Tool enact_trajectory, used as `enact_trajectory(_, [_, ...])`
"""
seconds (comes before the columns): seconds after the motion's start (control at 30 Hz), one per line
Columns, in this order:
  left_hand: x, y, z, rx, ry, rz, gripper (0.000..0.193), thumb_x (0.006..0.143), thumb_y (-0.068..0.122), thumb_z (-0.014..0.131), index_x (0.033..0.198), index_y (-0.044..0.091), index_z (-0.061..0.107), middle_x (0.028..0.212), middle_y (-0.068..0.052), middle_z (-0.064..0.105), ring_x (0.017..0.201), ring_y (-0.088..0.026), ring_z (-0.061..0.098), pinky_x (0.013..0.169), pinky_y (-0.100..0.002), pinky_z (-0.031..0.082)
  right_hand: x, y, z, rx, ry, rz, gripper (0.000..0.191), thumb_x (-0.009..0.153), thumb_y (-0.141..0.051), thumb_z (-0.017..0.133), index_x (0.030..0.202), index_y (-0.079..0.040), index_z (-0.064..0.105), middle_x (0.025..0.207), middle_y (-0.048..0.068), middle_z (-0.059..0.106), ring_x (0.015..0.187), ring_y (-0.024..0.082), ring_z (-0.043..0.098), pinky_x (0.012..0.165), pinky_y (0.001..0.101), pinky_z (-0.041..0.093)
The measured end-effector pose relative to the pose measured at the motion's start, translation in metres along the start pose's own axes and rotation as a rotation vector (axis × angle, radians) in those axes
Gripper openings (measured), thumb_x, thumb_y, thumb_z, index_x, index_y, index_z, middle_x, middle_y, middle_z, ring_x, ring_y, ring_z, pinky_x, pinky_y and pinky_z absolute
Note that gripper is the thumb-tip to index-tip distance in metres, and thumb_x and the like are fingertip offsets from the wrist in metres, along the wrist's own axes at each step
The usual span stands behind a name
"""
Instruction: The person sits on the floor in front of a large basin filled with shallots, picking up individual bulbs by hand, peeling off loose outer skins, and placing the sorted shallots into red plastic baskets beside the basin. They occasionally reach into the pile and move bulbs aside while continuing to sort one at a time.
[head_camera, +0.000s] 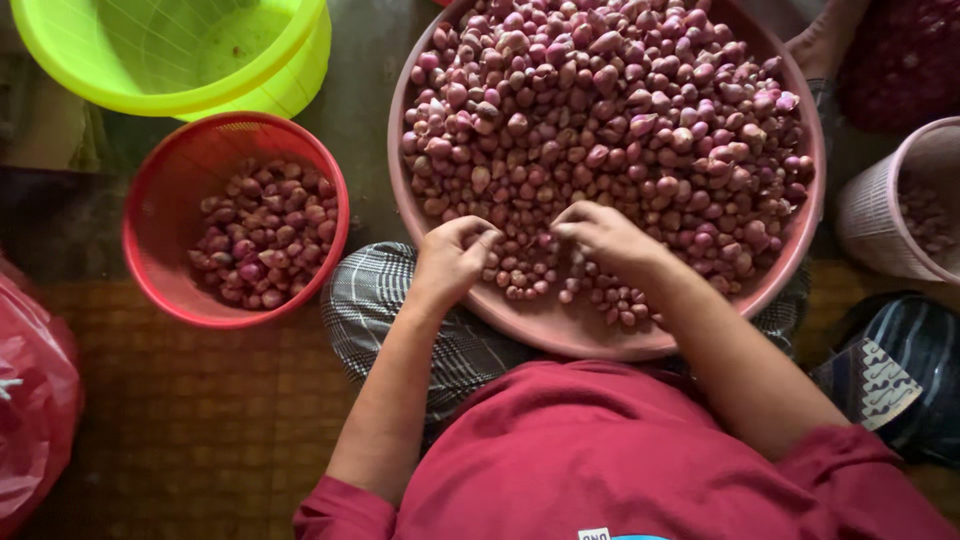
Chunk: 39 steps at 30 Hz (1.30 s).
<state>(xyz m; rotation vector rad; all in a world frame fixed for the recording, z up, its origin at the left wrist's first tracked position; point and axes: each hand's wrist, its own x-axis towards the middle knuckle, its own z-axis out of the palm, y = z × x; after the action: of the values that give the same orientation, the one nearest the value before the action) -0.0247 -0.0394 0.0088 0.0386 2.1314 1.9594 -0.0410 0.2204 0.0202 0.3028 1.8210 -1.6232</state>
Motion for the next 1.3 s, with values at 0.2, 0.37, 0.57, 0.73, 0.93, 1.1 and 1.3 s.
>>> enact_trajectory(0.2, [-0.014, 0.017, 0.015, 0.827, -0.117, 0.258, 0.01, 0.086, 0.014, 0.069, 0.094, 0.008, 0.071, 0.091, -0.017, 0.073, 0.088, -0.039, 0.07, 0.077, -0.051, 0.055, -0.019, 0.015, -0.013, -0.366, 0.007, -0.395, 0.021, 0.092, -0.02, 0.072, 0.104, -0.003, 0.075, 0.093, 0.008, 0.075, 0.086, 0.016, 0.068, 0.076, 0.0334, 0.057])
enact_trajectory(0.37, [-0.016, 0.014, 0.031, 1.156, -0.248, 0.178, 0.012, 0.09, 0.013, 0.061, 0.097, 0.01, 0.07, 0.092, -0.014, 0.074, 0.089, -0.035, 0.073, 0.074, -0.049, 0.058, -0.042, 0.02, 0.035, -0.975, 0.18, -0.655, 0.03, 0.08, -0.023, 0.078, 0.106, -0.011, 0.074, 0.094, 0.009, 0.072, 0.084, 0.028, 0.071, 0.071, 0.0408, 0.058])
enact_trajectory(0.57, [0.002, -0.028, 0.039, 1.243, -0.308, 0.127, 0.014, 0.083, 0.021, 0.066, 0.081, 0.011, 0.075, 0.083, -0.013, 0.073, 0.081, -0.031, 0.074, 0.07, -0.046, 0.059, -0.036, 0.034, 0.037, -1.122, 0.215, -0.717, 0.025, 0.084, -0.025, 0.076, 0.102, -0.008, 0.069, 0.096, 0.013, 0.07, 0.087, 0.034, 0.069, 0.073, 0.045, 0.057])
enact_trajectory(0.73, [0.01, -0.054, 0.037, 1.305, -0.239, 0.421, 0.012, 0.078, 0.019, 0.066, 0.073, 0.012, 0.074, 0.074, -0.013, 0.072, 0.07, -0.031, 0.072, 0.061, -0.046, 0.058, -0.003, 0.051, -0.014, -0.306, -0.004, -0.324, 0.024, 0.094, -0.027, 0.066, 0.102, -0.005, 0.068, 0.086, 0.01, 0.074, 0.081, 0.018, 0.069, 0.073, 0.0361, 0.058])
enact_trajectory(0.93, [0.022, -0.016, 0.029, 1.185, -0.329, 0.281, 0.013, 0.083, 0.019, 0.07, 0.086, 0.007, 0.072, 0.084, -0.017, 0.073, 0.08, -0.036, 0.071, 0.068, -0.05, 0.057, 0.016, 0.041, -0.019, 0.054, -0.046, -0.279, 0.021, 0.085, -0.014, 0.063, 0.101, -0.006, 0.073, 0.087, 0.004, 0.071, 0.082, 0.014, 0.066, 0.073, 0.0321, 0.056])
enact_trajectory(1.1, [0.01, 0.027, 0.028, 0.394, -0.35, 0.124, 0.021, 0.091, 0.019, 0.073, 0.105, 0.005, 0.065, 0.09, -0.016, 0.076, 0.083, -0.025, 0.076, 0.072, -0.039, 0.06, -0.004, 0.039, 0.005, 0.364, -0.086, -0.075, 0.022, 0.095, -0.029, 0.065, 0.101, -0.008, 0.064, 0.08, 0.004, 0.065, 0.063, 0.014, 0.061, 0.054, 0.0302, 0.052])
enact_trajectory(1.3, [-0.001, 0.036, 0.046, 0.21, -0.315, 0.172, 0.025, 0.093, 0.015, 0.075, 0.108, 0.005, 0.057, 0.087, -0.012, 0.071, 0.082, -0.02, 0.07, 0.072, -0.035, 0.057, -0.016, 0.023, 0.013, 0.395, -0.097, -0.161, 0.021, 0.095, -0.026, 0.069, 0.097, -0.007, 0.061, 0.073, 0.005, 0.067, 0.053, 0.014, 0.061, 0.045, 0.0275, 0.049])
